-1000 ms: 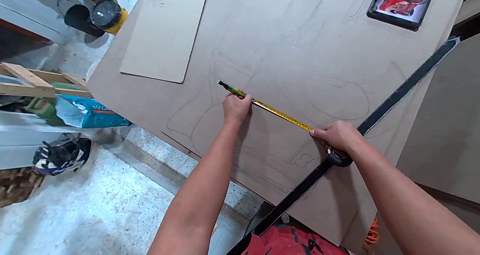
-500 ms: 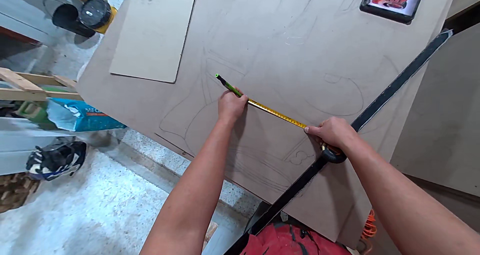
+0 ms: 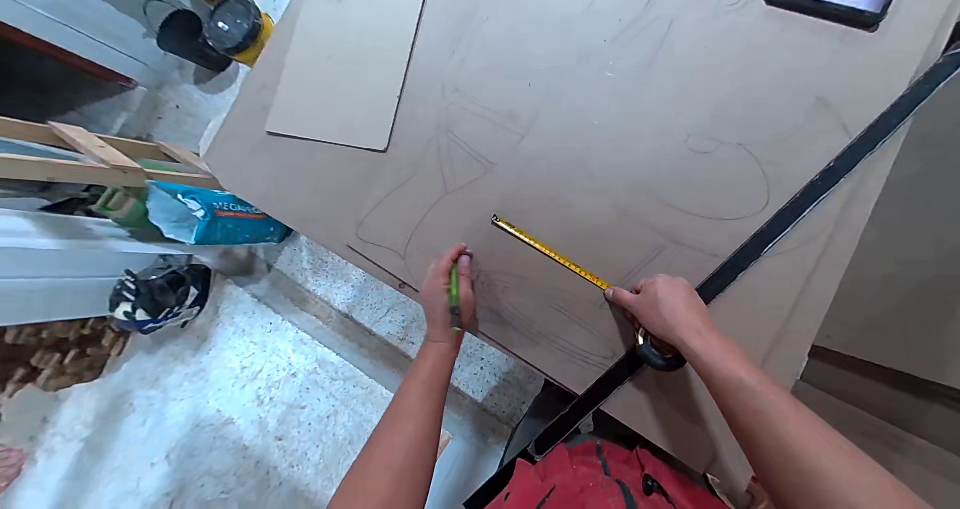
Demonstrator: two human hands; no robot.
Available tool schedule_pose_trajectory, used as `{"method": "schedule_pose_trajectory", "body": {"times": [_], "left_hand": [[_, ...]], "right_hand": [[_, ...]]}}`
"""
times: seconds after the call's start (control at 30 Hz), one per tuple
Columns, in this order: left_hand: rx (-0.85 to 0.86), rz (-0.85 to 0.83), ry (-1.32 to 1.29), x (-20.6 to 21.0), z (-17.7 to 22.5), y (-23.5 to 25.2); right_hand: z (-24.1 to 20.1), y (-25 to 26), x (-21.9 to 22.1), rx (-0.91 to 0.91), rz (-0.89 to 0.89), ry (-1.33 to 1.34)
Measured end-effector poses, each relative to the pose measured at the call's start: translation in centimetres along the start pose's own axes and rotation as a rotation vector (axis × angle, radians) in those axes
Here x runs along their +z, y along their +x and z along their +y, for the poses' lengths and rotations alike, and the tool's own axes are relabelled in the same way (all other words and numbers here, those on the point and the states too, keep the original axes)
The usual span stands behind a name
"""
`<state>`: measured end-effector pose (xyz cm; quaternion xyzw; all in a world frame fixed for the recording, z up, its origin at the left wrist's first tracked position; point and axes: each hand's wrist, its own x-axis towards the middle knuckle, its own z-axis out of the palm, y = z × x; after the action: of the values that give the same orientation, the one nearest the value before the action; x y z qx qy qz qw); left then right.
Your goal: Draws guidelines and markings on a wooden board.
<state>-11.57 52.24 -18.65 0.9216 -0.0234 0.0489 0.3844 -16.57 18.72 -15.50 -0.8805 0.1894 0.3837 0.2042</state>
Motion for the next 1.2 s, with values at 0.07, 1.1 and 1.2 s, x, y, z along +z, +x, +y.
{"method": "schedule_pose_trajectory", "body": {"times": [0.07, 1.1, 1.2], "left_hand": [[0.141, -0.051, 0.085, 0.9, 0.0, -0.9], [0.387, -0.171, 0.231, 4.9, -0.4, -0.8], [0.396, -0.169, 0.22, 4.9, -0.3, -0.8]], "right_hand": [[-0.5, -0.2, 0.5, 0.002, 0.009, -0.004], [-2.3, -0.5, 1.3, 0.024, 0.032, 0.024], [-2.2, -0.5, 1.3, 0.019, 0.03, 0.019]]}}
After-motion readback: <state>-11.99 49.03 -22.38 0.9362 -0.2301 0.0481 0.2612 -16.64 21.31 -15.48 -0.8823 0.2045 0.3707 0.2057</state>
